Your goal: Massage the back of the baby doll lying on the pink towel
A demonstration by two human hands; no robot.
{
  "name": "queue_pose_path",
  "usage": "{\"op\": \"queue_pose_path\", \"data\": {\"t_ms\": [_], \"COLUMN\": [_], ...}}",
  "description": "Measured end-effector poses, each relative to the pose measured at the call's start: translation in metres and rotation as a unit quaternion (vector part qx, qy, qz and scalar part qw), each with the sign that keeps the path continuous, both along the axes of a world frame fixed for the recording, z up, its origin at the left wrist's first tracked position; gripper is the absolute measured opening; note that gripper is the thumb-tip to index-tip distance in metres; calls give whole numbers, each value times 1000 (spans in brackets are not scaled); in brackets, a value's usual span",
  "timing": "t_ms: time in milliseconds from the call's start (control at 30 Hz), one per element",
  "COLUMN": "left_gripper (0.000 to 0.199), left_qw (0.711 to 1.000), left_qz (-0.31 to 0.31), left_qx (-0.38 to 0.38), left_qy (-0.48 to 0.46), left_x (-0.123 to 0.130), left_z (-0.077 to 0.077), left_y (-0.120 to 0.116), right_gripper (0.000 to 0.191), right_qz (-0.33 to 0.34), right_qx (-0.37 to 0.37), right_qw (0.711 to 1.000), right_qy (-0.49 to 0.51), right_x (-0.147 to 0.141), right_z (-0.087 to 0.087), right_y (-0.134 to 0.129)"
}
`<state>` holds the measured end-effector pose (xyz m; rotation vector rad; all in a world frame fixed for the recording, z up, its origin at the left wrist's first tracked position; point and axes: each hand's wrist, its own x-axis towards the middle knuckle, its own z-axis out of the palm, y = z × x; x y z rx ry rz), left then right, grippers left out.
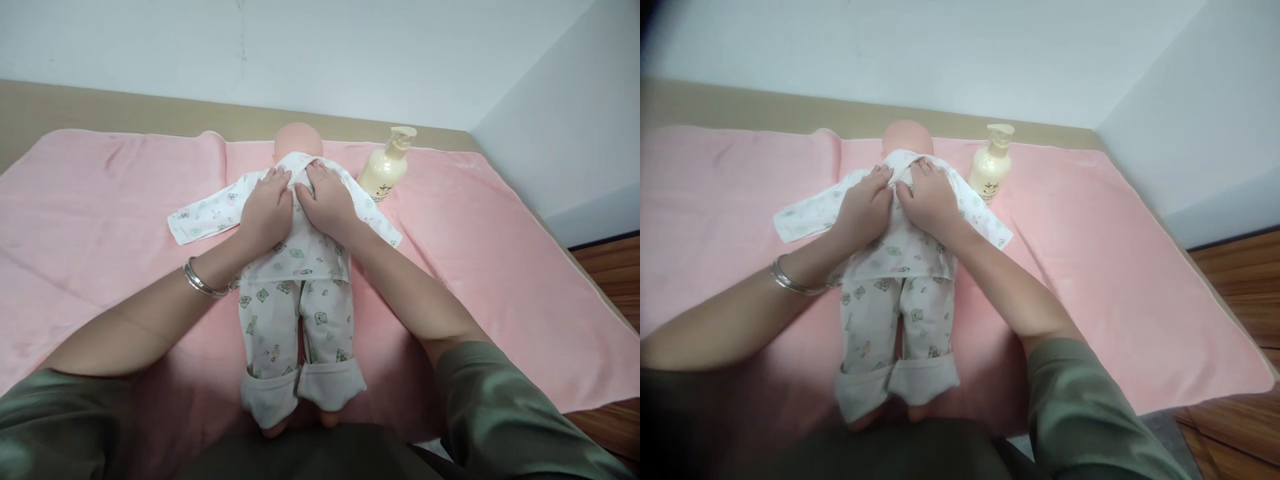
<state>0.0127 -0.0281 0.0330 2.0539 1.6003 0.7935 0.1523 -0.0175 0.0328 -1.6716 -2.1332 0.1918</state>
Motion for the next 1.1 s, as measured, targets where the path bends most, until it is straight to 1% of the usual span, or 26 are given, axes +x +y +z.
{"op": "queue_pose_path", "data": {"t_ms": [67,133,233,333,433,500,600,700,767,867,900,967,1033,1067,1100], "left_gripper": [57,54,51,48,46,45,43,43,45,46,46,47,46,46,46], "left_qw": [999,995,989,987,987,986,986,986,986,985,984,984,984,983,983], "left_qz": [19,32,25,27,36,43,39,21,20,30,33,31,30,30,30], "left_qx": [-14,-18,5,41,48,43,45,55,60,59,57,53,55,57,58], "left_qy": [-48,-98,-146,-152,-150,-153,-155,-155,-156,-161,-163,-166,-168,-170,-172], "left_x": [-4,-8,-12,-12,-9,-8,-8,-10,-10,-11,-12,-12,-12,-13,-13], "left_z": [-5,-14,-28,-33,-29,-25,-22,-23,-25,-27,-27,-28,-30,-30,-31], "left_y": [11,24,37,37,28,23,19,18,19,19,19,18,19,19,20], "right_gripper": [57,56,55,54,54,54,54,61,62,57,58,64,67,67,65], "right_qz": [-1,-4,0,6,12,20,32,26,40,68,68,50,30,27,28], "right_qx": [3,3,11,25,29,22,-6,-32,-39,-27,-9,52,104,106,85], "right_qw": [1000,1000,999,998,997,997,999,999,998,997,997,995,991,992,995], "right_qy": [-10,-26,-46,-61,-73,-66,-41,-21,-11,13,31,70,81,69,46], "right_x": [-2,-6,-15,-24,-27,-25,-15,-1,7,15,16,15,10,8,5], "right_z": [0,1,2,3,5,7,7,6,8,20,26,34,35,32,28], "right_y": [-3,-9,-25,-43,-52,-48,-28,-6,1,-4,-9,-18,-22,-23,-21]}}
